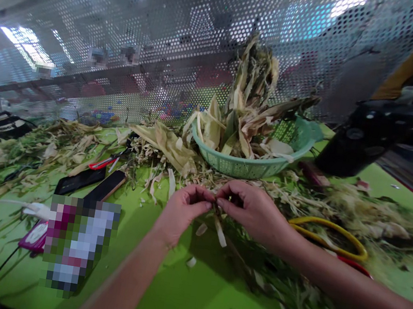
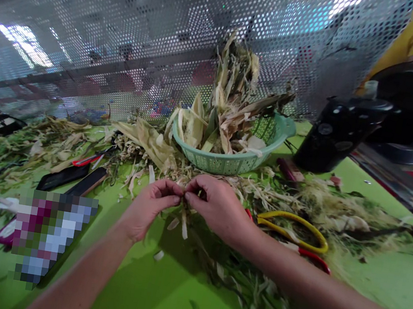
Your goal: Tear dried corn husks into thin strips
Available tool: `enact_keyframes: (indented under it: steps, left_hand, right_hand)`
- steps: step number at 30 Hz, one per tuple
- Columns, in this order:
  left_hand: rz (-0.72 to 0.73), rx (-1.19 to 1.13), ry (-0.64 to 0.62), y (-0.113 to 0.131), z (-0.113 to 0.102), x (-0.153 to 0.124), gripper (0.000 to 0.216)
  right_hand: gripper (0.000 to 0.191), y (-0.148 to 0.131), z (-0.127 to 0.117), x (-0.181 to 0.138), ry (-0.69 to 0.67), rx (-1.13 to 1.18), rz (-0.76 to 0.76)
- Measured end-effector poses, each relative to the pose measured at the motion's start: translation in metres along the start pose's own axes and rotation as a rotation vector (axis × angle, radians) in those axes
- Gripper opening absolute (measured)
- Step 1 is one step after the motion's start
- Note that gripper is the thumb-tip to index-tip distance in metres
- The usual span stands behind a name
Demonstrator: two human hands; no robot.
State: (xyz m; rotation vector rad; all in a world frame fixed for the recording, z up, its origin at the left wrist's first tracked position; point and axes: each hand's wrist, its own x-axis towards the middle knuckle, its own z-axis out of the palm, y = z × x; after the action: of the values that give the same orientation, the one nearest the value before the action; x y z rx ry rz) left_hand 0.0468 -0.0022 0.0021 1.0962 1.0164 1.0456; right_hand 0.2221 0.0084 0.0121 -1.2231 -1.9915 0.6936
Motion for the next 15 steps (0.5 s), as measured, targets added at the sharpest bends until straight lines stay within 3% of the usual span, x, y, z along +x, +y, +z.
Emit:
enact_keyframes:
  steps: [7,15]
  left_hand:
    - [-0.026,-0.008,0.015,-0.0009,0.0001,0.0011,0.011]
    - [0.099,0.104,0.019,-0.0034,-0.0014,0.0017,0.018]
  right_hand:
    - [0.011,0.0009,0.0002,-0.0003,-0.009,0.029,0.015]
    - [0.011,0.0034,0.0017,0.0005,-0.031,0.079,0.027]
